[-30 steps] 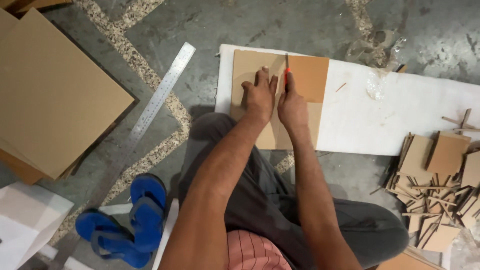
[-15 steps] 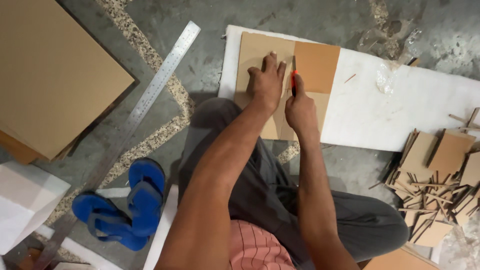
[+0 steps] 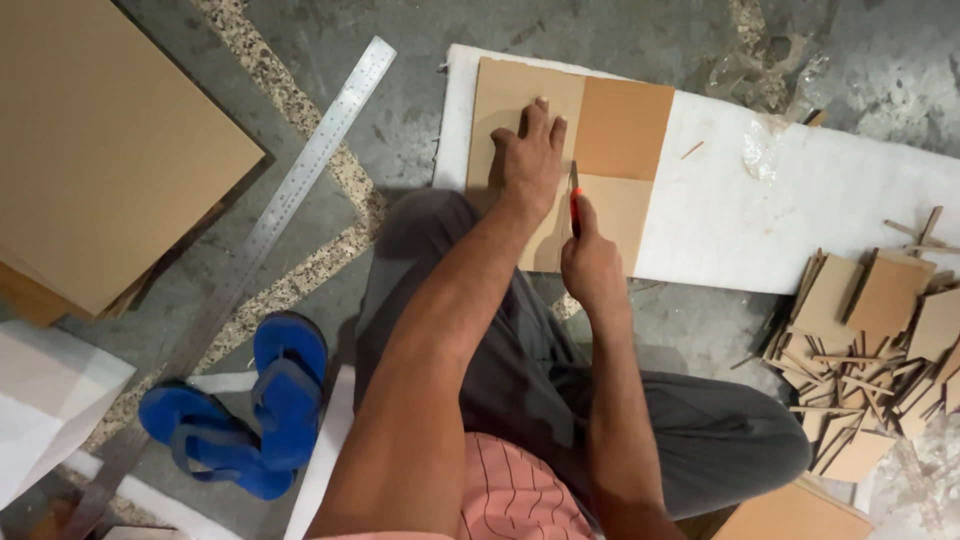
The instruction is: The person sits on the floor and uses a utility knife to cut rectangular pieces of cardboard along pre-scored lines. They repeatedly pick up sheets, align them on a white cutting mat, score and cut the cardboard, then stack the finished pieces aside.
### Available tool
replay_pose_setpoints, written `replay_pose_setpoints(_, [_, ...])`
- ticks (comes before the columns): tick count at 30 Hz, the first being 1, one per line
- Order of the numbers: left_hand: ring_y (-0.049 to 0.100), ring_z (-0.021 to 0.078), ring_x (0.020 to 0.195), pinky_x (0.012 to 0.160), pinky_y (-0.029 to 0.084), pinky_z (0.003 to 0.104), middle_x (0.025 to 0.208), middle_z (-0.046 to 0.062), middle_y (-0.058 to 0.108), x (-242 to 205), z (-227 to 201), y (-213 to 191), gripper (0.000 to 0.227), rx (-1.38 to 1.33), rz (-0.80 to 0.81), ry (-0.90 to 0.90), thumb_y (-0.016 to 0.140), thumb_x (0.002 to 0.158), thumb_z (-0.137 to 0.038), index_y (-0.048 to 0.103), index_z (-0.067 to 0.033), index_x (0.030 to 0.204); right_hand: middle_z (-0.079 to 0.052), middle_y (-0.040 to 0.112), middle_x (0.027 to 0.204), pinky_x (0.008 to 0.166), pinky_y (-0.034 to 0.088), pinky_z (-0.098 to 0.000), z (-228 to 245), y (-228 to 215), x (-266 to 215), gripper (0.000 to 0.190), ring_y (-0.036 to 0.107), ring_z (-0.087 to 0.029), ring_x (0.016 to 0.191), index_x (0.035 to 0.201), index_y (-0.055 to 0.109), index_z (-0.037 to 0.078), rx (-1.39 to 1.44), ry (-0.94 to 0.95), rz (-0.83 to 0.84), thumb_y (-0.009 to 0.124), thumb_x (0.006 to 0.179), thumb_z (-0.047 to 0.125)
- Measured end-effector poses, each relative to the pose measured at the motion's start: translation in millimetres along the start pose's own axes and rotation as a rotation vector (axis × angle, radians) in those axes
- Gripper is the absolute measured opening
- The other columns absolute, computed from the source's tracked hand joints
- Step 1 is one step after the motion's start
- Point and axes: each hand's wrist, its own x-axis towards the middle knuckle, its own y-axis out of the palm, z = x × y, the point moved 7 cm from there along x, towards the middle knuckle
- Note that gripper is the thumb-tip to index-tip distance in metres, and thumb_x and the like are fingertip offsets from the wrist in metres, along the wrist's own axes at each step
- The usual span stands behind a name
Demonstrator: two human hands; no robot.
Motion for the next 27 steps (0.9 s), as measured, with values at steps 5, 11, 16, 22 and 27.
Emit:
replay_pose_setpoints(5, [0.022, 0.037, 0.147, 0.092, 0.047, 0.069, 0.166, 0.016, 0.022, 0.0, -0.6, 3.8, 0.063, -0.034, -0.048, -0.013, 0.049, 0.101, -0.032, 0.032, -0.0177, 0.16, -0.038, 0.067, 0.096, 0.083, 0.048, -0.0654, -5.8, 1.2, -11.7, 0.063, 0.063, -0.057, 0.092, 0.153, 0.041, 0.018, -0.033, -0.015, -0.002, 0.048, 0.091, 0.008])
replay_pose_setpoints(11, [0.022, 0.0369, 0.149, 0.093, 0.046, 0.068, 0.169, 0.015, 0.019, -7.4, 6.5, -8.9, 0.066, -0.053, -0.014, -0.005, 0.05, 0.101, -0.027, 0.029, -0.0187, 0.163, -0.036, 0.068, 0.096, 0.081, 0.048, -0.0643, -1.5, -13.4, -21.3, 0.063, 0.063, -0.056, 0.089, 0.155, 0.04, 0.023, -0.025, 0.042, -0.009, 0.049, 0.094, 0.013])
replay_pose_setpoints(16, [0.012, 0.0352, 0.152, 0.1, 0.039, 0.078, 0.17, 0.007, 0.009, -17.5, 15.6, -14.8, 0.068, -0.106, 0.063, -0.005, 0.048, 0.101, -0.026, 0.02, -0.0245, 0.163, -0.034, 0.068, 0.103, 0.074, 0.05, -0.0625, 17.0, -28.9, 1.0, 0.058, 0.065, -0.054, 0.088, 0.155, 0.037, 0.017, 0.117, -0.131, -0.227, 0.049, 0.098, 0.014])
replay_pose_setpoints(22, [0.007, 0.0394, 0.154, 0.097, 0.037, 0.082, 0.171, 0.007, 0.005, -17.5, 18.0, -18.7, 0.07, -0.169, 0.128, -0.001, 0.048, 0.101, -0.026, 0.017, -0.0262, 0.164, -0.035, 0.065, 0.115, 0.072, 0.05, -0.0617, 17.3, -17.4, 84.9, 0.058, 0.064, -0.055, 0.089, 0.156, 0.037, 0.011, 0.095, -0.149, -0.243, 0.049, 0.099, 0.01])
replay_pose_setpoints(27, [0.008, 0.0405, 0.155, 0.097, 0.035, 0.086, 0.172, 0.008, 0.006, -12.8, 15.5, -11.7, 0.064, -0.199, 0.099, -0.01, 0.047, 0.104, -0.026, 0.02, -0.0271, 0.163, -0.034, 0.066, 0.114, 0.081, 0.051, -0.06, 4.4, -2.5, 103.8, 0.06, 0.065, -0.053, 0.097, 0.155, 0.04, 0.011, 0.086, -0.173, -0.2, 0.05, 0.096, 0.006])
